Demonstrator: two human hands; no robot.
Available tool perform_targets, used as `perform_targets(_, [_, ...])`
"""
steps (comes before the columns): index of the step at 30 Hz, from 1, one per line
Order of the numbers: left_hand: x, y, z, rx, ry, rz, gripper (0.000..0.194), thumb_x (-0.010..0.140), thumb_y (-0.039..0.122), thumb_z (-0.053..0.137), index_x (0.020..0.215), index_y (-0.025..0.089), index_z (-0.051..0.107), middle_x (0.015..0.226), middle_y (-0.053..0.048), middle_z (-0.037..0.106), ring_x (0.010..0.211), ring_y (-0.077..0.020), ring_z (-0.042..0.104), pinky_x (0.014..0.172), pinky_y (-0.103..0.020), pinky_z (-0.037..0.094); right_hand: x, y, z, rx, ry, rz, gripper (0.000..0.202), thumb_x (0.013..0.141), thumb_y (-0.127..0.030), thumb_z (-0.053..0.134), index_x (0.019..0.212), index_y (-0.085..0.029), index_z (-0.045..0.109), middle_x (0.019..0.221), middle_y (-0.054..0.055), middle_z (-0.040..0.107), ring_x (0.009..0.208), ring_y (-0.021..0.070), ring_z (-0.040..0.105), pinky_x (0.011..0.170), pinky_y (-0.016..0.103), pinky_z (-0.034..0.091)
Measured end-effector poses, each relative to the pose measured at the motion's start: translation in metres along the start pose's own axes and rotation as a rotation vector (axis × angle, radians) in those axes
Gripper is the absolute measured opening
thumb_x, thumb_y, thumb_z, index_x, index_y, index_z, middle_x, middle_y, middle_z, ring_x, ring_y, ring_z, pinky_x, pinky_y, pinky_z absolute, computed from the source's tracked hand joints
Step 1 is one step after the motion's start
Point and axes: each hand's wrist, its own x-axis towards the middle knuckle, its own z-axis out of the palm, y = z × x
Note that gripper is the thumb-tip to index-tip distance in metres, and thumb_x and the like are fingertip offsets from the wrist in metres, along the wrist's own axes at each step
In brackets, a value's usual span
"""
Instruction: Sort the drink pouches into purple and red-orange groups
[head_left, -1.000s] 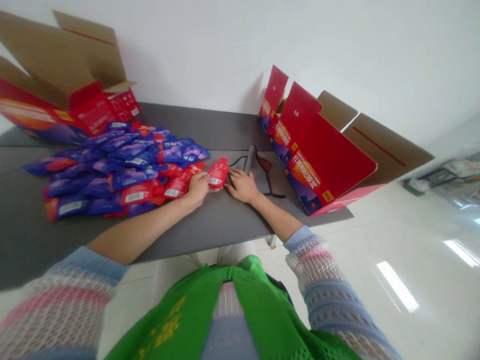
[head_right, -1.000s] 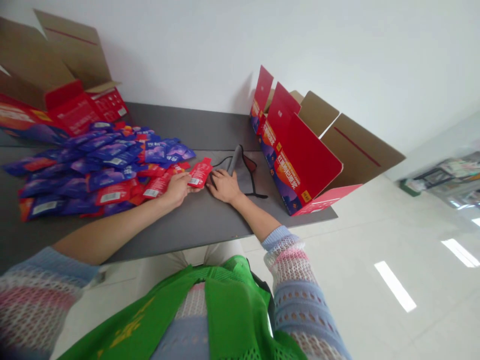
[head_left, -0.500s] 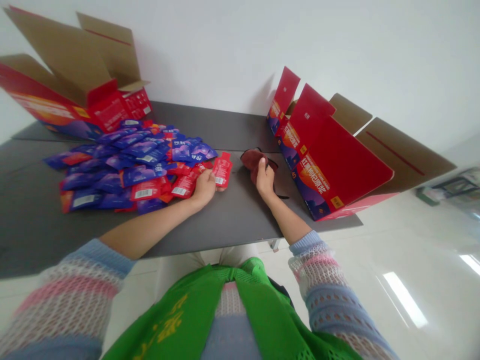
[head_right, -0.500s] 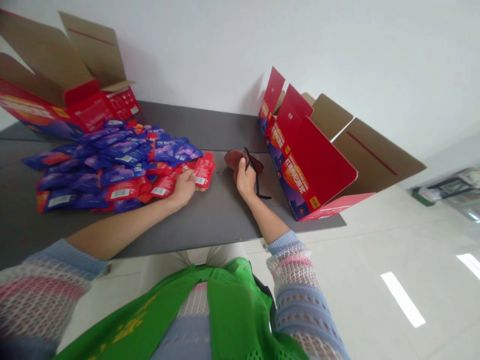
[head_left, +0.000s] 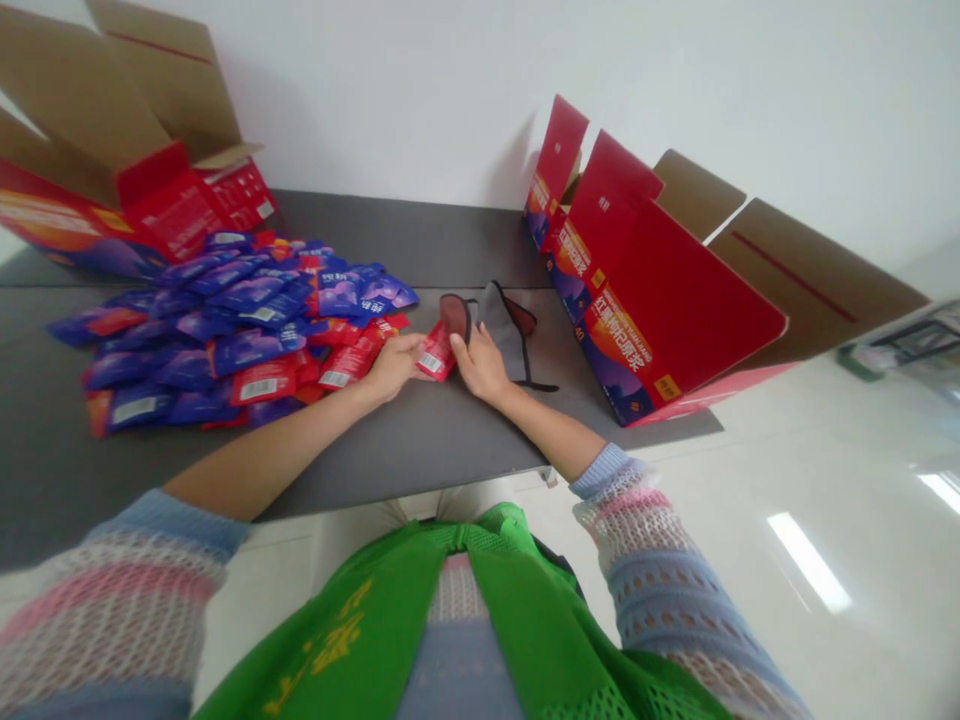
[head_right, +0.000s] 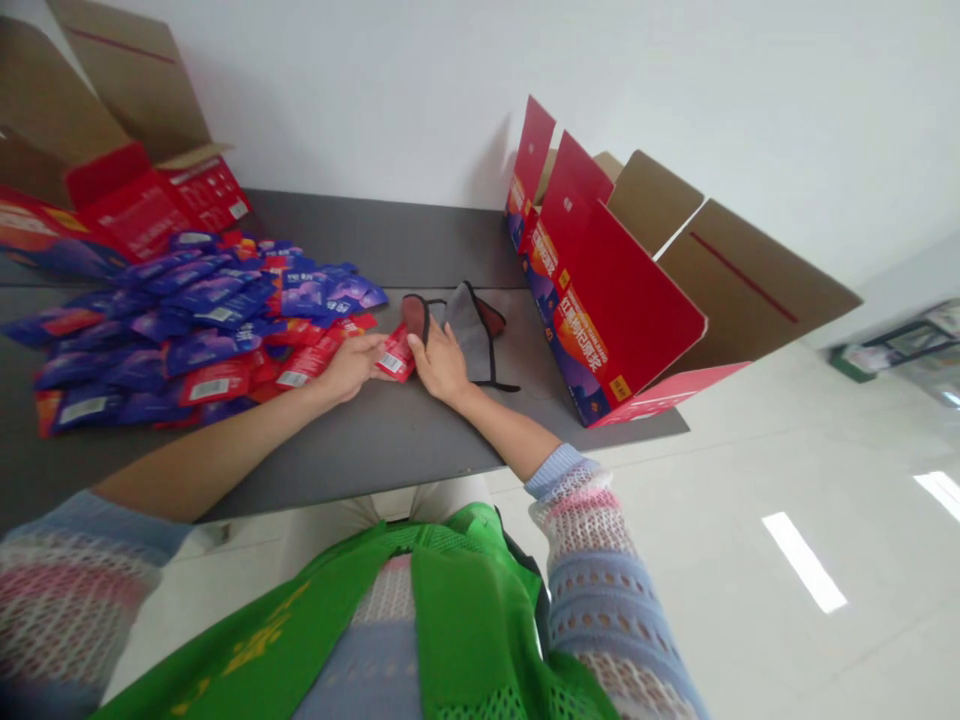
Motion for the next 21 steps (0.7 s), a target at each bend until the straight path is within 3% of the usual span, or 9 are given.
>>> perform_targets(3, [-0.003, 0.000, 0.006, -0.052, -0.026, -0.025, 0.006, 0.079, 0.013, 0.059, 0.074, 0.014, 0.058, 0.064, -0.001, 0.062, 0.061, -0.0171, 0.066, 0.070, -0.040, 0.062, 0.003, -0.001, 0.002, -0.010, -0.073, -0.104, 0.061, 0.106, -0.045, 0.016, 0.153, -0.014, 0.041, 0.156, 0.008, 0.046, 0.156, 0.0199, 0.014, 0.127, 0.046, 0.009])
perform_targets(6, [0.003, 0.008, 0.004, -0.158, -0.013, -0.122, 0.008, 0.078, 0.008, 0.054, 0.075, 0.014, 0.058, 0.064, -0.002, 0.064, 0.065, -0.0184, 0.068, 0.076, -0.044, 0.062, 0.003, 0.002, -0.002, 0.016, -0.106, -0.210, 0.058, 0.106, -0.045, 0.021, 0.148, -0.017, 0.050, 0.150, 0.007, 0.053, 0.157, 0.0196, 0.006, 0.127, 0.052, -0.001])
perform_targets(10, [0.011, 0.018, -0.002, -0.254, 0.088, -0.229, 0.015, 0.085, 0.011, 0.049, 0.082, 0.014, 0.064, 0.068, -0.007, 0.068, 0.064, -0.0192, 0.068, 0.069, -0.037, 0.060, 0.001, 0.005, -0.011, 0.046, -0.230, -0.445, 0.057, 0.106, -0.044, 0.023, 0.139, -0.015, 0.060, 0.143, 0.010, 0.060, 0.155, 0.0188, 0.019, 0.128, 0.050, 0.000])
perform_targets(13, [0.012, 0.018, -0.005, -0.260, 0.088, -0.230, 0.012, 0.084, 0.013, 0.055, 0.079, 0.014, 0.065, 0.067, -0.006, 0.068, 0.056, -0.0175, 0.064, 0.057, -0.029, 0.056, 0.000, 0.002, -0.019, 0.054, -0.343, -0.566, 0.055, 0.106, -0.044, 0.026, 0.129, -0.015, 0.067, 0.139, 0.011, 0.063, 0.148, 0.0192, 0.037, 0.129, 0.048, 0.001])
perform_targets(16, [0.012, 0.017, -0.005, -0.228, 0.051, -0.217, 0.015, 0.084, 0.009, 0.054, 0.083, 0.012, 0.068, 0.071, -0.007, 0.070, 0.058, -0.0158, 0.065, 0.056, -0.025, 0.054, -0.002, -0.001, -0.027, 0.047, -0.427, -0.525, 0.057, 0.106, -0.046, 0.026, 0.108, -0.018, 0.075, 0.126, 0.009, 0.071, 0.132, 0.0210, 0.057, 0.129, 0.047, 0.003])
perform_targets(18, [0.012, 0.016, -0.005, -0.221, 0.026, -0.200, 0.018, 0.084, 0.007, 0.051, 0.087, 0.011, 0.069, 0.076, -0.009, 0.072, 0.065, -0.0164, 0.067, 0.061, -0.025, 0.056, -0.003, 0.000, -0.031, 0.030, -0.453, -0.405, 0.065, 0.106, -0.050, 0.024, 0.088, -0.019, 0.077, 0.099, 0.007, 0.078, 0.120, 0.0211, 0.066, 0.129, 0.043, 0.013])
perform_targets(21, [0.010, 0.011, -0.001, -0.199, 0.000, -0.139, 0.019, 0.081, 0.003, 0.054, 0.092, 0.011, 0.069, 0.081, -0.009, 0.073, 0.069, -0.0169, 0.069, 0.068, -0.029, 0.059, 0.002, 0.014, -0.035, 0.084, -0.352, -0.219, 0.077, 0.103, -0.060, 0.018, 0.065, -0.020, 0.070, 0.066, 0.007, 0.069, 0.112, 0.0242, 0.069, 0.121, 0.041, 0.031])
